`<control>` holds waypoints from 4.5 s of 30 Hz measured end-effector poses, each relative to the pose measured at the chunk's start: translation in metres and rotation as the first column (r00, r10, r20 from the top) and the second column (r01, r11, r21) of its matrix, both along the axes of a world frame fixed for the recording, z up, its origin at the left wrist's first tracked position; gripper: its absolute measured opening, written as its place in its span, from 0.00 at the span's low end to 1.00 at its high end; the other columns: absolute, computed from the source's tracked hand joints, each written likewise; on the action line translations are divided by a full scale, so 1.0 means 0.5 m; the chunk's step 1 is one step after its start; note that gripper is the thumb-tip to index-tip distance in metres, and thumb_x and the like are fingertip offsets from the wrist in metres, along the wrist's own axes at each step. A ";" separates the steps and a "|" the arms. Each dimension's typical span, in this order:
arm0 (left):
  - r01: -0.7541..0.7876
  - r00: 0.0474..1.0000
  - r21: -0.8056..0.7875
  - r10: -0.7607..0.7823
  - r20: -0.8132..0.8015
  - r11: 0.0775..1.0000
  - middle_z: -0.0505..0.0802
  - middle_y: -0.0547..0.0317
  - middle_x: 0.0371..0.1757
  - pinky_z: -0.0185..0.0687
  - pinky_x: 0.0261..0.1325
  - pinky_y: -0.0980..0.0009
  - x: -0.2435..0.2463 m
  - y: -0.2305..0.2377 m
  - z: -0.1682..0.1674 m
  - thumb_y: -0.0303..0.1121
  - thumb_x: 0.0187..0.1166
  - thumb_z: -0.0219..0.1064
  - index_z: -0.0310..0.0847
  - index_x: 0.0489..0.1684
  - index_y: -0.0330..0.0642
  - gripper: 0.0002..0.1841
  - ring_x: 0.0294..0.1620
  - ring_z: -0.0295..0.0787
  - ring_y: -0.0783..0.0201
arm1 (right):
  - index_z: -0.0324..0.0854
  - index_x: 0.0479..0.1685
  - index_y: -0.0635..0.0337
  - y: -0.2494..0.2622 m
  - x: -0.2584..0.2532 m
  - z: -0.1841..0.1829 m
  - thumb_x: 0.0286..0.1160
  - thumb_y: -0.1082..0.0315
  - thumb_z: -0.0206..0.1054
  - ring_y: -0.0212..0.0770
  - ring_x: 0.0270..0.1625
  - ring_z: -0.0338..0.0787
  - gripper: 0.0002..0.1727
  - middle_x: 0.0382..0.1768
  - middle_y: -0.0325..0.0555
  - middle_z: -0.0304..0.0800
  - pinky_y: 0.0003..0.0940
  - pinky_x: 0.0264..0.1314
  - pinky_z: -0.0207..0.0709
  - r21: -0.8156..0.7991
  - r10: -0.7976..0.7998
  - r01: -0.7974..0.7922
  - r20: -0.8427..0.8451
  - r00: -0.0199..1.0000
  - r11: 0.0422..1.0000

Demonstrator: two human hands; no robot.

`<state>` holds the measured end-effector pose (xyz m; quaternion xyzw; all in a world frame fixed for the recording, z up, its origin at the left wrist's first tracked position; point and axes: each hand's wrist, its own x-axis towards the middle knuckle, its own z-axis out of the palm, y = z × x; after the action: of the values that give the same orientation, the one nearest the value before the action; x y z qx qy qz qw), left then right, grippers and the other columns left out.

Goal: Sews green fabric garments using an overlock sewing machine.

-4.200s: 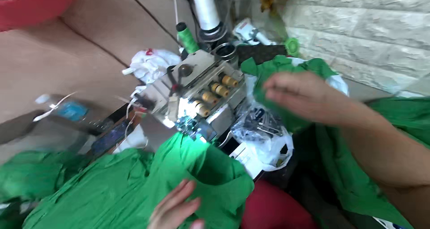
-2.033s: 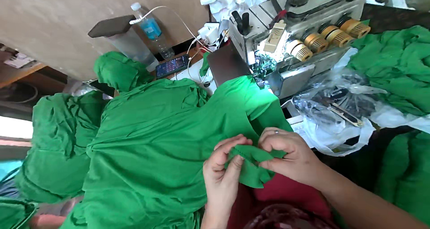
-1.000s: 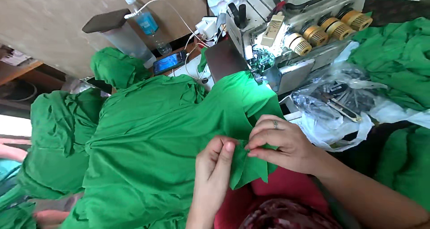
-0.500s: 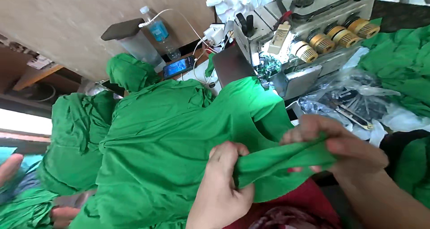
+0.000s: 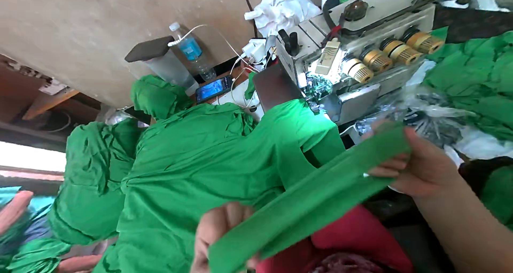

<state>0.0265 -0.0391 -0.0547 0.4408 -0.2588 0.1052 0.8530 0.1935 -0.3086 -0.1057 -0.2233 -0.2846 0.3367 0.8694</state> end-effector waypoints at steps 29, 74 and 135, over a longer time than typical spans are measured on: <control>-0.581 0.720 0.803 0.377 0.583 -0.132 0.95 0.61 0.40 0.86 0.52 0.75 0.323 -0.074 -0.017 0.38 0.79 0.71 0.94 0.34 0.44 0.09 0.45 0.92 0.70 | 0.87 0.29 0.60 0.034 -0.011 -0.118 0.71 0.58 0.77 0.23 0.57 0.89 0.13 0.69 0.49 0.84 0.16 0.50 0.86 -0.388 -0.495 0.778 0.611 0.618 0.494; -0.480 0.661 0.790 0.434 0.612 -0.382 0.88 0.46 0.45 0.86 0.52 0.64 0.337 -0.115 -0.049 0.27 0.83 0.55 0.83 0.40 0.33 0.11 0.50 0.89 0.52 | 0.48 0.95 0.56 0.028 0.051 0.028 0.70 0.66 0.62 0.24 0.20 0.72 0.47 0.23 0.33 0.78 0.21 0.22 0.69 -0.700 0.199 0.602 0.699 0.687 0.383; -0.246 0.969 0.411 0.235 0.078 0.878 0.95 0.70 0.41 0.81 0.58 0.80 0.112 -0.127 -0.030 0.51 0.86 0.61 0.91 0.38 0.42 0.22 0.50 0.88 0.82 | 0.85 0.55 0.57 -0.001 -0.144 0.065 0.90 0.55 0.59 0.16 0.31 0.83 0.17 0.30 0.37 0.90 0.10 0.37 0.76 -0.108 -0.156 0.818 0.960 0.234 0.565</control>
<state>0.0824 -0.1027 -0.0697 0.6400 -0.2294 0.1582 0.7160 0.1216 -0.3090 -0.0734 -0.7093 -0.4705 -0.0780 0.5192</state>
